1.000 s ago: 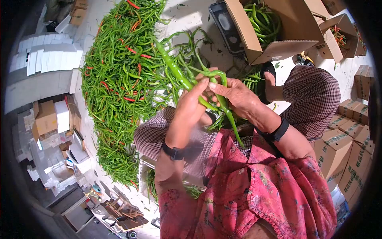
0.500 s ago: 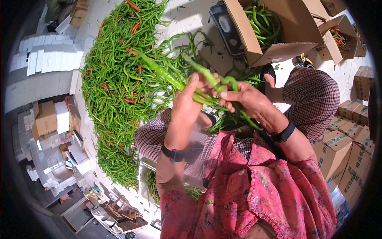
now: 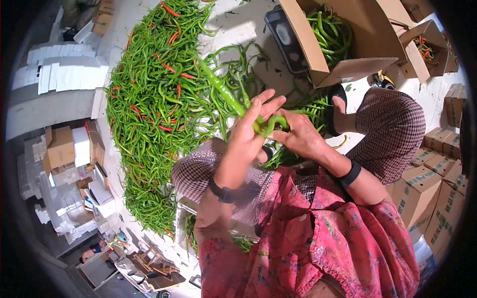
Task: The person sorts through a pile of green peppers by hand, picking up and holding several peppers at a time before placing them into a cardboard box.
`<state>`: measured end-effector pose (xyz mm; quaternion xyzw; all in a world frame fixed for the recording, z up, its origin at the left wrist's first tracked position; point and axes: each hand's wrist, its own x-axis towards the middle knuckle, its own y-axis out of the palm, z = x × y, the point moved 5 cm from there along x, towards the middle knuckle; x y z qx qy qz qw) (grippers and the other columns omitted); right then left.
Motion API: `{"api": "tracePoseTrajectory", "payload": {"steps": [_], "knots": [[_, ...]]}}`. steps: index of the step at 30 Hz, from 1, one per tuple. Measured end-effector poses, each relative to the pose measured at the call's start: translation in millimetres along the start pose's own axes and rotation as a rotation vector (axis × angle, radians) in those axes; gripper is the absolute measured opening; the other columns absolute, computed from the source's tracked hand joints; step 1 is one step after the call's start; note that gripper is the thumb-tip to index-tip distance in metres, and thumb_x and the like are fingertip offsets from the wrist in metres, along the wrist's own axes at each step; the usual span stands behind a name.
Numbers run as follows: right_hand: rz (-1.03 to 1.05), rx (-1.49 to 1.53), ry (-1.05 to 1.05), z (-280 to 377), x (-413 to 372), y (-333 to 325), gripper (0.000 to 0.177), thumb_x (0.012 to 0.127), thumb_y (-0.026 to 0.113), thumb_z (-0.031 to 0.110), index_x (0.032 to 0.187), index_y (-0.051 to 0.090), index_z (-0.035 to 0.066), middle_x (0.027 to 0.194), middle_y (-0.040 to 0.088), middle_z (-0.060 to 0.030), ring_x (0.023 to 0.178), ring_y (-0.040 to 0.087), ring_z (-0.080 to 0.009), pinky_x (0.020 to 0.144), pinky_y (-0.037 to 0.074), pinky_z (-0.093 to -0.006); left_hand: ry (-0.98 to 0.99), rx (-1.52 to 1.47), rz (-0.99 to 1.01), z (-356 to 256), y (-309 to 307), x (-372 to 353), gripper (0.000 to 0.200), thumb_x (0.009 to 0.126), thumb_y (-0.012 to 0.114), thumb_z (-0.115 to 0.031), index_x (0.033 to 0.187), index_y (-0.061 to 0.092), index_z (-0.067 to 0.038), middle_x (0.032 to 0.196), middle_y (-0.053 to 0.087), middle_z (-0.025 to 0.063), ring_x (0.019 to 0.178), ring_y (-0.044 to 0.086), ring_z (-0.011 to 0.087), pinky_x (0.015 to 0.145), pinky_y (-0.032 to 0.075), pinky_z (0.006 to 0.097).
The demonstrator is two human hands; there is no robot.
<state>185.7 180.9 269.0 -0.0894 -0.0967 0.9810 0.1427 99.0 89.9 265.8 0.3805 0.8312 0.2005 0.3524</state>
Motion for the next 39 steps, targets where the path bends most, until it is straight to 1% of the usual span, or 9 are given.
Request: {"api": "tracePoseTrajectory", "payload": {"steps": [4,7,12,14,19,28,31,33,39], "knots": [[0.079,0.355,0.042,-19,7,11,0.029,0.08,0.073,0.02,0.101,0.063,0.002,0.09,0.068,-0.0069,0.081,0.063,-0.016,0.074,0.049,-0.0313,0.001,0.035,0.025,-1,0,-1,0.061,0.098,0.044,-0.044,0.139,0.037,0.001,0.135,0.049,0.0259,0.125,0.047,0.032,0.104,0.041,0.0407],[0.323,0.778,0.328,-13,6,11,0.025,0.081,0.075,0.023,0.097,0.064,0.009,0.082,0.06,0.0041,0.069,0.052,-0.0042,0.06,0.039,-0.0204,0.065,0.058,0.105,2,1,3,0.063,0.099,0.041,-0.045,0.142,0.032,0.0,0.138,0.045,0.0245,0.126,0.046,0.0322,0.102,0.044,0.0424],[0.343,0.998,0.365,-7,5,4,0.026,0.083,0.074,0.028,0.1,0.066,0.009,0.077,0.058,0.0067,0.059,0.043,-0.0026,0.05,0.029,-0.0195,-0.009,0.0,0.14,-10,8,0,0.061,0.099,0.042,-0.045,0.143,0.032,-0.004,0.141,0.043,0.0209,0.125,0.047,0.0313,0.103,0.042,0.0446],[0.335,0.981,0.33,3,6,-4,0.023,0.085,0.072,0.027,0.1,0.067,0.01,0.075,0.056,0.0074,0.058,0.042,-0.0029,0.049,0.027,-0.0192,0.088,0.036,0.196,-17,15,-4,0.062,0.097,0.045,-0.045,0.144,0.033,-0.006,0.14,0.044,0.0191,0.119,0.052,0.0296,0.097,0.047,0.042],[0.284,1.018,0.29,4,10,-7,0.025,0.089,0.066,0.024,0.108,0.062,0.008,0.089,0.059,0.0027,0.067,0.044,-0.0034,0.051,0.03,-0.0186,0.074,0.045,0.179,-13,17,-2,0.063,0.096,0.052,-0.04,0.145,0.031,-0.005,0.138,0.047,0.0172,0.106,0.058,0.0217,0.089,0.052,0.0345],[0.351,1.247,0.239,7,9,-12,0.022,0.092,0.061,0.018,0.107,0.061,0.002,0.095,0.064,-0.0048,0.061,0.044,-0.005,0.049,0.031,-0.0196,0.055,0.021,0.097,-10,11,2,0.056,0.097,0.054,-0.028,0.141,0.035,-0.001,0.114,0.058,0.0082,0.084,0.053,0.0084,0.077,0.049,0.0244],[0.348,1.215,0.269,4,6,-17,0.023,0.092,0.06,0.016,0.109,0.061,0.001,0.092,0.063,-0.0043,0.059,0.044,-0.0046,0.049,0.031,-0.0197,0.062,0.048,0.149,-11,14,3,0.055,0.097,0.054,-0.027,0.14,0.035,0.0,0.124,0.056,0.011,0.094,0.056,0.0118,0.084,0.048,0.0264],[0.343,1.211,0.285,-7,0,-20,0.024,0.092,0.06,0.016,0.11,0.06,-0.001,0.091,0.062,-0.0041,0.059,0.044,-0.0046,0.049,0.031,-0.0197,0.172,0.152,0.007,-16,13,4,0.053,0.097,0.054,-0.027,0.139,0.036,0.001,0.131,0.053,0.014,0.109,0.055,0.0168,0.095,0.043,0.0302],[0.3,1.102,0.393,-17,-11,-31,0.033,0.092,0.058,0.016,0.117,0.056,-0.005,0.089,0.058,-0.0045,0.062,0.044,-0.0048,0.05,0.035,-0.02,0.187,0.217,-0.143,-15,-1,1,0.055,0.096,0.055,-0.023,0.14,0.033,0.002,0.135,0.048,0.0211,0.125,0.046,0.0274,0.106,0.035,0.0383]]}}
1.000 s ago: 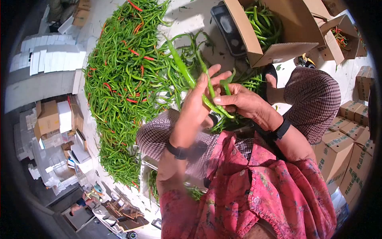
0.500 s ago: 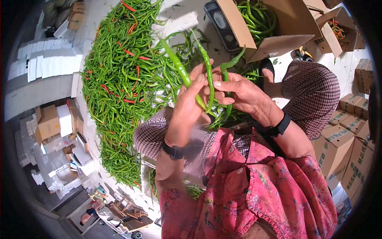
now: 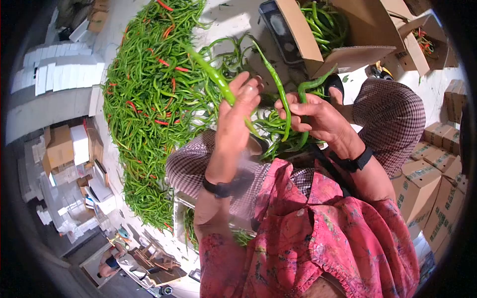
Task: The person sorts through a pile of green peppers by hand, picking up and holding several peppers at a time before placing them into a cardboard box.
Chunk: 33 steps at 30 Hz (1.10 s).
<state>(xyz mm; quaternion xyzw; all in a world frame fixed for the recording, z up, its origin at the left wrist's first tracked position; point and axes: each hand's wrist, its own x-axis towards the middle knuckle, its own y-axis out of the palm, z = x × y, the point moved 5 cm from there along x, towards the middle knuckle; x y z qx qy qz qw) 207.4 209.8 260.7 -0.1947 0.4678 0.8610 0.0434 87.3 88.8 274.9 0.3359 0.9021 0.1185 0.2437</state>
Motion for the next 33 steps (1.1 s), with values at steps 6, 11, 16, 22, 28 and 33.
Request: {"api": "tracePoseTrajectory", "payload": {"steps": [6,11,16,22,28,33], "knots": [[-0.305,-0.641,-0.146,3,-21,8,0.041,0.09,0.061,0.025,0.122,0.056,0.0,0.093,0.059,-0.002,0.072,0.049,-0.0079,0.063,0.042,-0.0234,0.07,0.233,-0.089,15,15,-19,0.057,0.092,0.056,-0.014,0.141,0.033,0.003,0.141,0.043,0.021,0.133,0.041,0.0299,0.11,0.032,0.0391],[-0.399,-0.954,-0.411,26,-21,50,0.033,0.084,0.068,0.026,0.108,0.062,0.004,0.087,0.057,0.0004,0.073,0.049,-0.0062,0.064,0.039,-0.0217,0.084,0.761,0.035,35,57,-46,0.068,0.08,0.055,0.0,0.143,0.028,0.003,0.131,0.045,0.0285,0.122,0.045,0.0435,0.106,0.035,0.042],[-0.746,-1.005,-0.346,77,-51,43,0.026,0.092,0.057,0.023,0.111,0.061,0.004,0.09,0.058,-0.0031,0.076,0.055,-0.0126,0.069,0.044,-0.0255,0.266,0.891,0.208,-65,38,-89,0.064,0.083,0.062,-0.008,0.14,0.035,0.0,0.129,0.055,0.021,0.119,0.054,0.0294,0.1,0.042,0.0384],[-0.699,-1.485,-0.992,210,-68,39,0.035,0.09,0.05,0.01,0.123,0.057,0.003,0.113,0.058,-0.0174,0.101,0.056,-0.0271,0.089,0.044,-0.0356,0.22,0.362,-0.429,-116,-179,-76,0.045,0.084,0.061,-0.009,0.127,0.05,0.003,0.117,0.063,0.0142,0.105,0.06,0.0228,0.093,0.046,0.0342],[-0.9,-2.0,-0.791,204,-26,24,0.051,0.101,0.04,0.039,0.139,0.045,0.006,0.143,0.031,-0.0272,0.129,0.038,-0.0382,0.106,0.035,-0.0464,0.046,1.266,-0.524,174,-379,-18,0.02,0.084,0.066,-0.024,0.094,0.066,-0.006,0.1,0.068,0.0071,0.085,0.063,0.0194,0.074,0.05,0.0286],[-0.342,-1.309,-0.05,13,50,15,0.025,0.093,0.06,0.014,0.108,0.06,-0.006,0.094,0.063,-0.0067,0.09,0.059,-0.012,0.083,0.052,-0.0264,0.043,0.968,-0.521,209,-301,-2,0.042,0.081,0.069,-0.03,0.112,0.06,-0.003,0.103,0.066,0.0111,0.093,0.062,0.0205,0.075,0.049,0.0287]]}}
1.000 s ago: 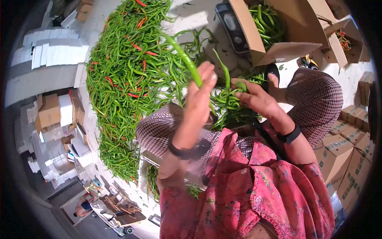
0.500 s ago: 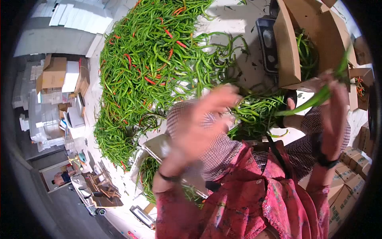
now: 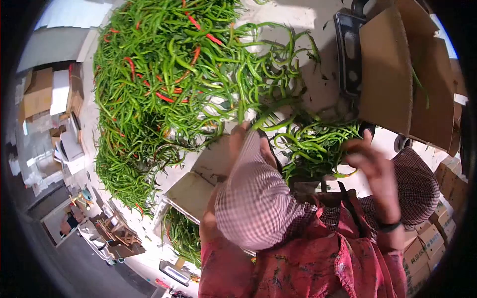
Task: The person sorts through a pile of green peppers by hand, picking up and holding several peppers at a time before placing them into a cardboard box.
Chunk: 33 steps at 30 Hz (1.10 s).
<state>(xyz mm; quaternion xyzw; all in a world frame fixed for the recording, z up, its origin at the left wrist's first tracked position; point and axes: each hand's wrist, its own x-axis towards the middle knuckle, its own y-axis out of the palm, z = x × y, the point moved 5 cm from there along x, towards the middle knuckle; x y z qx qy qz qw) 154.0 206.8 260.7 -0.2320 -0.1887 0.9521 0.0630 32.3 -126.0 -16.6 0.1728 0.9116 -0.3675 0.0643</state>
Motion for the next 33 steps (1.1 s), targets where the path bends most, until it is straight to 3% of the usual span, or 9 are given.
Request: {"api": "tracePoseTrajectory", "payload": {"steps": [2,3,6,8,10,12,14,28,33], "knots": [[0.247,0.235,0.207,-44,11,82,0.025,0.091,0.061,0.012,0.113,0.061,0.0,0.104,0.066,-0.0115,0.098,0.062,-0.0172,0.087,0.048,-0.033,-0.335,-0.369,0.069,0,31,18,0.039,0.079,0.068,-0.017,0.116,0.059,-0.007,0.121,0.057,0.0204,0.111,0.055,0.037,0.091,0.048,0.0411],[0.289,0.414,0.345,-64,13,108,0.025,0.091,0.061,0.012,0.113,0.061,0.0,0.103,0.066,-0.0114,0.097,0.062,-0.017,0.086,0.048,-0.0321,-0.147,0.367,0.217,-38,26,14,0.047,0.076,0.069,-0.016,0.12,0.057,-0.005,0.13,0.048,0.0239,0.121,0.044,0.0408,0.1,0.039,0.0451],[0.332,0.505,0.458,-123,19,159,0.027,0.091,0.061,0.013,0.113,0.061,-0.002,0.102,0.066,-0.0109,0.095,0.062,-0.0162,0.084,0.049,-0.0305,0.017,0.491,0.347,-55,26,27,0.048,0.079,0.066,-0.016,0.124,0.055,-0.004,0.127,0.049,0.0241,0.118,0.045,0.0419,0.101,0.037,0.0478],[0.339,0.414,0.431,-139,24,161,0.029,0.091,0.061,0.015,0.114,0.06,-0.003,0.101,0.066,-0.0106,0.094,0.062,-0.0157,0.083,0.049,-0.0299,0.081,0.437,0.049,-37,36,18,0.043,0.086,0.062,-0.018,0.126,0.053,-0.002,0.125,0.051,0.0207,0.113,0.05,0.0341,0.095,0.043,0.0428],[0.377,0.313,0.458,-145,39,154,0.032,0.092,0.059,0.018,0.114,0.06,-0.005,0.102,0.066,-0.0103,0.093,0.062,-0.0161,0.082,0.05,-0.0302,-0.512,-0.469,0.174,-53,15,26,0.042,0.085,0.064,-0.01,0.124,0.055,0.003,0.11,0.063,0.0179,0.096,0.061,0.026,0.085,0.051,0.0343],[0.354,0.388,0.485,-144,56,146,0.035,0.093,0.057,0.022,0.118,0.058,-0.003,0.104,0.066,-0.01,0.092,0.062,-0.0158,0.08,0.05,-0.0295,-0.274,-0.508,0.286,-48,-1,26,0.039,0.09,0.062,-0.017,0.123,0.056,0.002,0.099,0.065,0.0132,0.083,0.062,0.0184,0.076,0.051,0.0267],[0.334,0.461,0.505,-138,68,139,0.039,0.094,0.056,0.027,0.121,0.057,-0.001,0.105,0.065,-0.0098,0.091,0.062,-0.0155,0.077,0.049,-0.0288,-0.586,-0.887,0.368,-64,-17,23,0.037,0.093,0.058,-0.021,0.122,0.056,0.003,0.098,0.064,0.0095,0.086,0.06,0.0134,0.077,0.05,0.0252],[0.2,0.845,0.581,-97,101,133,0.032,0.094,0.057,0.021,0.121,0.058,0.004,0.107,0.066,-0.004,0.09,0.06,-0.0146,0.08,0.047,-0.0299,-0.182,-1.28,0.365,-126,-38,103,0.032,0.097,0.051,-0.012,0.125,0.052,0.003,0.112,0.063,0.0179,0.1,0.062,0.0279,0.088,0.049,0.0395],[0.182,0.769,0.509,-99,112,127,0.032,0.094,0.056,0.023,0.118,0.058,0.001,0.111,0.064,-0.0065,0.092,0.06,-0.0163,0.079,0.047,-0.0301,-0.312,-1.185,0.431,-125,-12,79,0.032,0.097,0.05,-0.014,0.125,0.052,0.004,0.112,0.063,0.0176,0.102,0.062,0.0266,0.092,0.05,0.0377]]}}
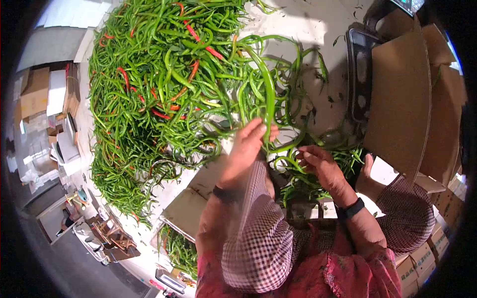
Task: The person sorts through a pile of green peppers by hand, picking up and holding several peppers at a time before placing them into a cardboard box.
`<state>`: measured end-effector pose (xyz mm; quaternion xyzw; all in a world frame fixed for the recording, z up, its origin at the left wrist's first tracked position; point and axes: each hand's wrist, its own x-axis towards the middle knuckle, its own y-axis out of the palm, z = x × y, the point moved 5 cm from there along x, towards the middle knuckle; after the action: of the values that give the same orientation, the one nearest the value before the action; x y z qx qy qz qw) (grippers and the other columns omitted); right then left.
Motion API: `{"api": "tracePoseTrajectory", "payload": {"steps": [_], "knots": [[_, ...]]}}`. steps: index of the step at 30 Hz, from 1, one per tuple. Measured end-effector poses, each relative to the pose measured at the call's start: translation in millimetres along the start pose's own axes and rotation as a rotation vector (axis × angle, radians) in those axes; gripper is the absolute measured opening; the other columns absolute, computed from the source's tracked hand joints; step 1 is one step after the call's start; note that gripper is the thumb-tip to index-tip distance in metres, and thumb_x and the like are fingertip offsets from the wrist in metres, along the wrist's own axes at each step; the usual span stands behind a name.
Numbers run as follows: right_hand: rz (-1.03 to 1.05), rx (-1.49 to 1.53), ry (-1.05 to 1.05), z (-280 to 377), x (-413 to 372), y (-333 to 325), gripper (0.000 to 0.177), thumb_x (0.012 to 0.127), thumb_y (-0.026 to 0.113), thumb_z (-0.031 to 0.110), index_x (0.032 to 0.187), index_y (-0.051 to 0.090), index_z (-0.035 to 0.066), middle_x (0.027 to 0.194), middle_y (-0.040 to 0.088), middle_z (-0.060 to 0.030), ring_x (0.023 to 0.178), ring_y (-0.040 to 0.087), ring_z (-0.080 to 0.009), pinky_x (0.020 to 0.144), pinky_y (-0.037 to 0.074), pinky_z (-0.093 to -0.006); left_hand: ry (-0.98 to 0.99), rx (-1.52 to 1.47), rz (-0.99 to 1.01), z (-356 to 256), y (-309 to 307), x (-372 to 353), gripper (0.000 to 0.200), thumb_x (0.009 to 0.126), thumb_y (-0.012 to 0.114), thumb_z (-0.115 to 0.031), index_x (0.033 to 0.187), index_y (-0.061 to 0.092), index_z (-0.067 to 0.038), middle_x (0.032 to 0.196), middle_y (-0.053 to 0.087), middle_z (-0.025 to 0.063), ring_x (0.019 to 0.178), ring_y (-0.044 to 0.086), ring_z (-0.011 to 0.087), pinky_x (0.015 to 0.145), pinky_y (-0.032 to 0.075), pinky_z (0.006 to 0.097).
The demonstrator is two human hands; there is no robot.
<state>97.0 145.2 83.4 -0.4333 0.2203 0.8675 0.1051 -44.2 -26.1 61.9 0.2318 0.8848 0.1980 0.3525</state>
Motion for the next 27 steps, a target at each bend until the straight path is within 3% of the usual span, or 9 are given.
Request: {"api": "tracePoseTrajectory", "payload": {"steps": [5,7,9,11,13,15,20,25,27], "knots": [[-0.002,-0.014,-0.069,11,13,10,0.038,0.092,0.06,0.032,0.117,0.059,0.003,0.11,0.062,-0.0065,0.098,0.056,-0.0145,0.083,0.045,-0.0311,-0.089,0.167,0.012,12,1,-7,0.034,0.097,0.052,-0.017,0.124,0.052,0.004,0.109,0.064,0.0133,0.1,0.062,0.0214,0.092,0.049,0.0344],[0.02,-0.003,-0.289,26,25,17,0.043,0.092,0.06,0.034,0.121,0.057,0.004,0.109,0.062,-0.0074,0.101,0.055,-0.0167,0.086,0.044,-0.0329,-0.271,0.993,0.39,32,21,-10,0.031,0.094,0.056,-0.024,0.114,0.06,0.0,0.103,0.066,0.012,0.094,0.063,0.0186,0.083,0.049,0.033],[-0.008,-0.123,-0.211,9,43,-2,0.047,0.091,0.06,0.033,0.127,0.052,0.003,0.114,0.061,-0.0101,0.106,0.055,-0.0206,0.093,0.042,-0.036,0.127,0.857,0.517,62,28,-16,0.024,0.091,0.061,-0.022,0.105,0.062,-0.003,0.077,0.062,0.0122,0.069,0.06,0.0175,0.063,0.048,0.0319],[-0.076,-0.045,-0.046,-41,73,-38,0.053,0.09,0.063,0.03,0.131,0.048,0.001,0.12,0.059,-0.0149,0.111,0.053,-0.0226,0.1,0.038,-0.0373,0.195,0.883,0.504,59,28,-19,0.022,0.091,0.06,-0.022,0.103,0.061,-0.004,0.074,0.06,0.0149,0.066,0.059,0.02,0.062,0.047,0.034],[-0.268,-0.301,-0.164,-69,67,-61,0.053,0.087,0.063,0.021,0.133,0.047,0.001,0.127,0.054,-0.0189,0.115,0.052,-0.029,0.102,0.037,-0.0413,0.228,1.069,0.017,37,-3,-11,0.021,0.089,0.06,-0.021,0.103,0.059,-0.005,0.075,0.061,0.016,0.068,0.062,0.0269,0.063,0.048,0.0388],[-0.599,-1.361,-0.55,-57,43,-54,0.053,0.082,0.062,0.007,0.132,0.045,0.001,0.128,0.05,-0.0178,0.117,0.047,-0.0334,0.103,0.036,-0.0441,0.233,1.235,-0.363,48,-68,-2,0.023,0.086,0.062,-0.022,0.102,0.057,-0.006,0.084,0.063,0.0186,0.076,0.063,0.0346,0.067,0.049,0.044],[-0.167,-1.622,-0.616,-54,71,1,0.058,0.072,0.061,0.009,0.129,0.051,0.009,0.132,0.048,-0.0148,0.127,0.038,-0.036,0.107,0.029,-0.0512,0.197,1.593,-0.768,73,-127,-24,0.027,0.078,0.07,-0.019,0.099,0.058,-0.006,0.087,0.063,0.0158,0.078,0.063,0.0326,0.074,0.053,0.0406],[0.078,-1.848,-0.3,-95,98,-8,0.043,0.073,0.061,0.013,0.116,0.063,0.011,0.124,0.053,-0.0105,0.123,0.042,-0.0315,0.105,0.029,-0.0524,0.089,1.668,-0.721,73,-112,-29,0.026,0.079,0.07,-0.017,0.1,0.059,-0.006,0.084,0.064,0.0143,0.072,0.064,0.0296,0.068,0.054,0.0411],[0.261,-2.047,-0.333,-110,78,-16,0.034,0.08,0.059,0.021,0.111,0.066,0.011,0.123,0.055,-0.0095,0.121,0.043,-0.0302,0.102,0.032,-0.0502,0.212,1.356,-0.518,62,-91,-29,0.023,0.083,0.067,-0.016,0.101,0.058,-0.005,0.08,0.065,0.0112,0.063,0.063,0.025,0.06,0.054,0.038]]}}
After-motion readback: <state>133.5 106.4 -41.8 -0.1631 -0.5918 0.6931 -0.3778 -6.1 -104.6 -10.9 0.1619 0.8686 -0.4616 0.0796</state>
